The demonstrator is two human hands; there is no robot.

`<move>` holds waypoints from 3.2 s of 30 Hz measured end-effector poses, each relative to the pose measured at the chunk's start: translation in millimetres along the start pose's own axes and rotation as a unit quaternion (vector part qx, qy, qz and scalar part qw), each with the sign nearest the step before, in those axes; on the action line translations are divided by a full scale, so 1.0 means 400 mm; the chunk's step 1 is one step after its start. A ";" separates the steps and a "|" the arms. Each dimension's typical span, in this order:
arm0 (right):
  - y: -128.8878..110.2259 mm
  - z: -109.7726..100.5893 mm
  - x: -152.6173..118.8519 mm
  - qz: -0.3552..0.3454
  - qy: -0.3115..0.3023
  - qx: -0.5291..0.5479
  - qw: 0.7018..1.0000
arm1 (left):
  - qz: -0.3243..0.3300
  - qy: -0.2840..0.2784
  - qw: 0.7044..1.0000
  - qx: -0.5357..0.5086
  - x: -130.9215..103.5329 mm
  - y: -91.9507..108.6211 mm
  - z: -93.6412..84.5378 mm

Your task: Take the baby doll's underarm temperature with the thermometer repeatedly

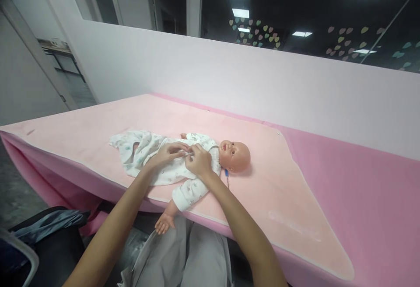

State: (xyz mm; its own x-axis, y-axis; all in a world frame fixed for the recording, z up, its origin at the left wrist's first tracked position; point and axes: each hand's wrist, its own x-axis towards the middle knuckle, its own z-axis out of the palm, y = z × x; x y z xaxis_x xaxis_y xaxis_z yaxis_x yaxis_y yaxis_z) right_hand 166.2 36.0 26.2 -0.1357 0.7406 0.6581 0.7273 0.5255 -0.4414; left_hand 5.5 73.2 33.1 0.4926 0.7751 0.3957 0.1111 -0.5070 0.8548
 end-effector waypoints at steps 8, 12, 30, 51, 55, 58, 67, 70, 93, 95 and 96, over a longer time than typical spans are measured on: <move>0.038 0.001 -0.015 -0.032 0.018 0.045 0.998 | 0.027 -0.034 0.998 0.036 0.003 -0.004 0.005; 0.037 0.012 -0.025 -0.044 0.052 0.044 0.997 | 0.034 -0.036 0.997 0.056 0.004 -0.006 0.005; 0.039 0.020 -0.037 -0.067 0.106 0.065 0.990 | 0.033 -0.035 0.997 0.059 -0.003 0.007 0.005; 0.038 0.025 -0.033 -0.036 0.090 0.037 0.995 | 0.012 -0.033 0.997 0.066 -0.003 0.013 0.006; 0.039 0.027 -0.033 -0.038 0.089 0.035 0.995 | 0.012 -0.030 0.998 0.062 -0.002 0.009 0.004; 0.041 0.029 -0.033 -0.036 0.084 0.032 0.995 | 0.013 -0.034 0.998 0.053 -0.003 0.007 0.003; 0.039 0.028 -0.035 -0.040 0.080 0.026 0.996 | -0.003 -0.028 0.999 0.028 -0.003 0.006 0.006; 0.040 0.028 -0.035 -0.043 0.084 0.026 0.995 | 0.000 -0.026 0.999 0.033 -0.005 0.007 0.007; 0.034 0.023 -0.036 -0.076 0.073 -0.065 0.992 | -0.001 0.030 0.992 0.123 -0.067 0.002 -0.019; 0.036 0.025 -0.037 -0.088 0.069 -0.075 0.991 | -0.005 0.055 0.985 0.164 -0.100 -0.002 -0.029; 0.036 0.025 -0.038 -0.103 0.059 -0.078 0.990 | -0.003 0.067 0.982 0.178 -0.114 -0.005 -0.032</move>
State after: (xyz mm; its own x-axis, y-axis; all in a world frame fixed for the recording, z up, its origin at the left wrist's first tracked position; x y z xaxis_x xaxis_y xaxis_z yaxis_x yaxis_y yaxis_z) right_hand 172.0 36.6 3.8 -0.2186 0.5653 0.7954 0.7885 0.5826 -0.1973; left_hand -28.2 43.8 17.9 0.3753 0.8094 0.4517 0.4210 -0.5829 0.6949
